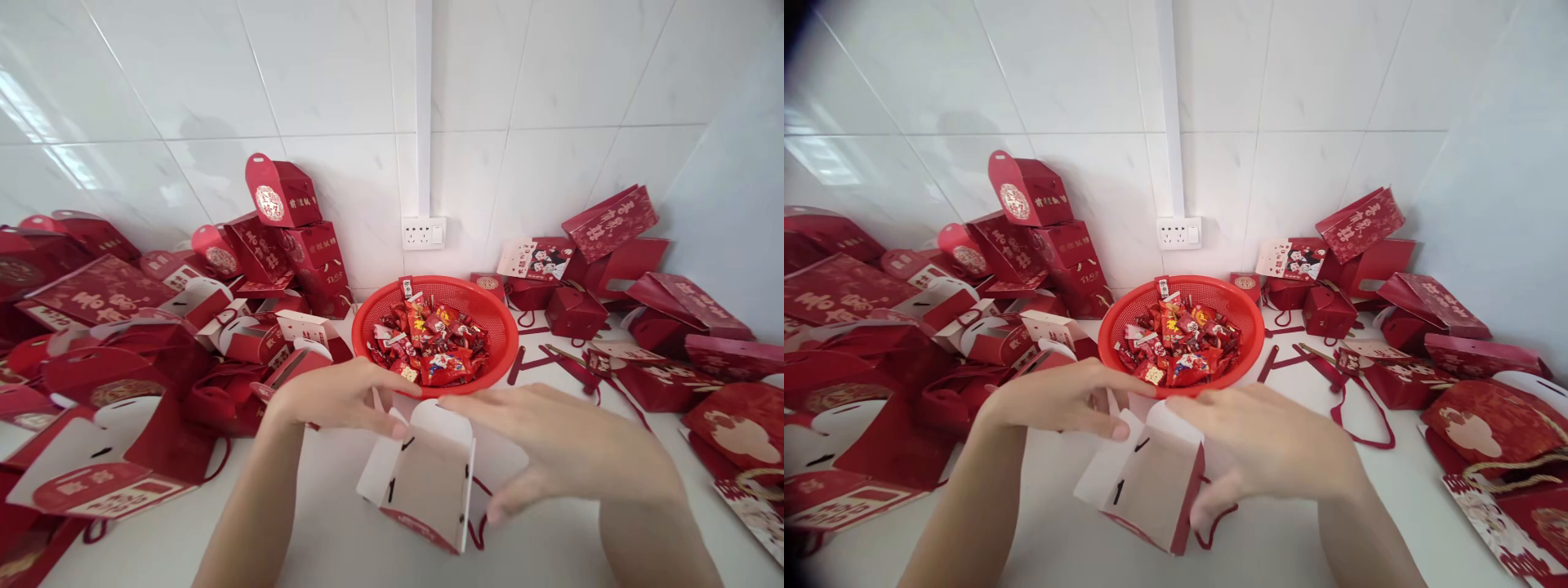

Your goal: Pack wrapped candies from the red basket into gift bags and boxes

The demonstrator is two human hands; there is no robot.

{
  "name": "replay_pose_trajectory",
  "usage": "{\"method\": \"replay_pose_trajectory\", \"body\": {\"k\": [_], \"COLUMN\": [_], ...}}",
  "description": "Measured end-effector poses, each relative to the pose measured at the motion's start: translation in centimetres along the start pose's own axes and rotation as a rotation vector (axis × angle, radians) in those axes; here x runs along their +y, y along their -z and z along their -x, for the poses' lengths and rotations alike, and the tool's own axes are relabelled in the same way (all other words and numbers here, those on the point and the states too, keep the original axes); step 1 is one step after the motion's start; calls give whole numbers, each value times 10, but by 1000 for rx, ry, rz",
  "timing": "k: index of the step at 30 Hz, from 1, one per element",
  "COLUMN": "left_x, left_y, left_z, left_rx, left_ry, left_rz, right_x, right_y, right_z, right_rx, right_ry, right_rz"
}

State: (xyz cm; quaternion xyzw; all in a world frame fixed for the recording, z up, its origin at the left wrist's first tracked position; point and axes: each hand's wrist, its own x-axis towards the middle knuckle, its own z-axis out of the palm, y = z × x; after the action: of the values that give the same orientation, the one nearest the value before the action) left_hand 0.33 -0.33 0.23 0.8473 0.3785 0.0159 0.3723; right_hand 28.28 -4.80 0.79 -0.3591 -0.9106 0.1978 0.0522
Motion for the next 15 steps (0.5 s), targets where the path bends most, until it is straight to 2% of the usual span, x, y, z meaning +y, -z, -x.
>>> {"method": "replay_pose_trajectory", "body": {"k": [1, 4, 6, 7, 9, 11, 13, 15], "left_x": [0, -4, -11, -15, -23, -28, -31, -32], "left_y": [3, 10, 9, 7, 2, -3, -7, -8], "left_z": [2, -5, -18, -26, -42, -54, -61, -64], "left_rx": [53, 341, 419, 392, 266, 206, 220, 228], "left_ry": [29, 34, 18, 26, 83, 156, 218, 272], "left_rz": [16, -46, -120, -149, -189, -218, -231, -243], "right_x": [5, 31, 51, 60, 75, 82, 85, 87], "right_y": [7, 16, 12, 8, -3, -12, -18, -22], "right_z": [-2, -19, -38, -48, -67, -81, -88, -92], "right_rx": [28, 229, 269, 246, 115, -2, -34, 1], "right_ry": [-17, -139, -191, -217, -219, -228, -252, -252], "right_rz": [-39, -119, -133, -129, -110, -117, -117, -120]}}
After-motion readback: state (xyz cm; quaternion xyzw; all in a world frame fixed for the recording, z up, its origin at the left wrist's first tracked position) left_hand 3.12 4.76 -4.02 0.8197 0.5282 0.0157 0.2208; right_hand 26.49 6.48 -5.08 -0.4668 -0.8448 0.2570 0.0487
